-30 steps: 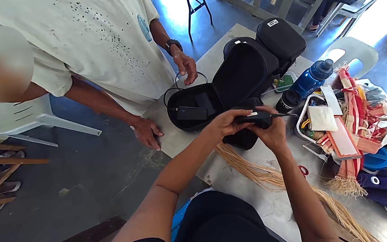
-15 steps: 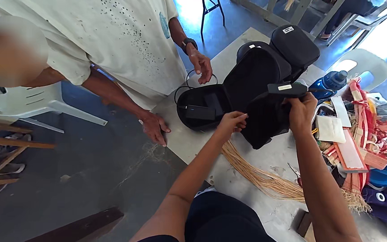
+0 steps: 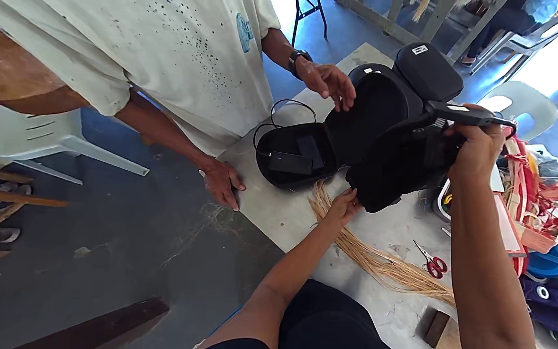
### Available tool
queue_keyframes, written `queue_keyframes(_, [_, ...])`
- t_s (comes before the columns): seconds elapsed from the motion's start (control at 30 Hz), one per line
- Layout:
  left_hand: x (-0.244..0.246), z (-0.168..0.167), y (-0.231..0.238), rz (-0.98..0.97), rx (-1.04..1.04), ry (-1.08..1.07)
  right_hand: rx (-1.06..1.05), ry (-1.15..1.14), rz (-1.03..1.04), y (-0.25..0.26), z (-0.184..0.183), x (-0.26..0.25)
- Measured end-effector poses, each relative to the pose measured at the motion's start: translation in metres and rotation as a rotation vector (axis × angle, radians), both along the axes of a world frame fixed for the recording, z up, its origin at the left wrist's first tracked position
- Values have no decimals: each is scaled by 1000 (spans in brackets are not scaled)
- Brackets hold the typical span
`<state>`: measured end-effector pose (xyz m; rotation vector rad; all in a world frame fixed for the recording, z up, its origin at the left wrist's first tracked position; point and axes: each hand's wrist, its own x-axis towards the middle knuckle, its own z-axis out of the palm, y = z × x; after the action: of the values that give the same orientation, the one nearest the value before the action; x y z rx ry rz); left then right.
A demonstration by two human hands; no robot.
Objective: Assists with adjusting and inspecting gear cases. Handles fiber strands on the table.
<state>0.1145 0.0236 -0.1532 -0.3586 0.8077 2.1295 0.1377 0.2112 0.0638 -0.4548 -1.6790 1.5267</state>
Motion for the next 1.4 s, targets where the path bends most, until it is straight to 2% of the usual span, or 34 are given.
queue_keyframes(0.2, [-8,6,-11,95,-34,-3,-136,39,-84,16,-12,-4])
queue_keyframes(0.4, [-24,12,-15,194,-93,26,-141,38,-58,7,-15,-11])
queue_keyframes(0.6, [-44,16,-27,289,-83,161,-145,66,-53,-6,-6,-26])
queue_keyframes(0.73, [-61,25,-35,321,-153,211,-140,68,-22,-14,-3,-37])
queue_keyframes(0.87, [-79,32,-41,359,-154,196,-136,76,13,-20,-2,-48])
queue_keyframes(1.4, [-100,33,-40,307,-148,188,-101,64,0,-18,1,-71])
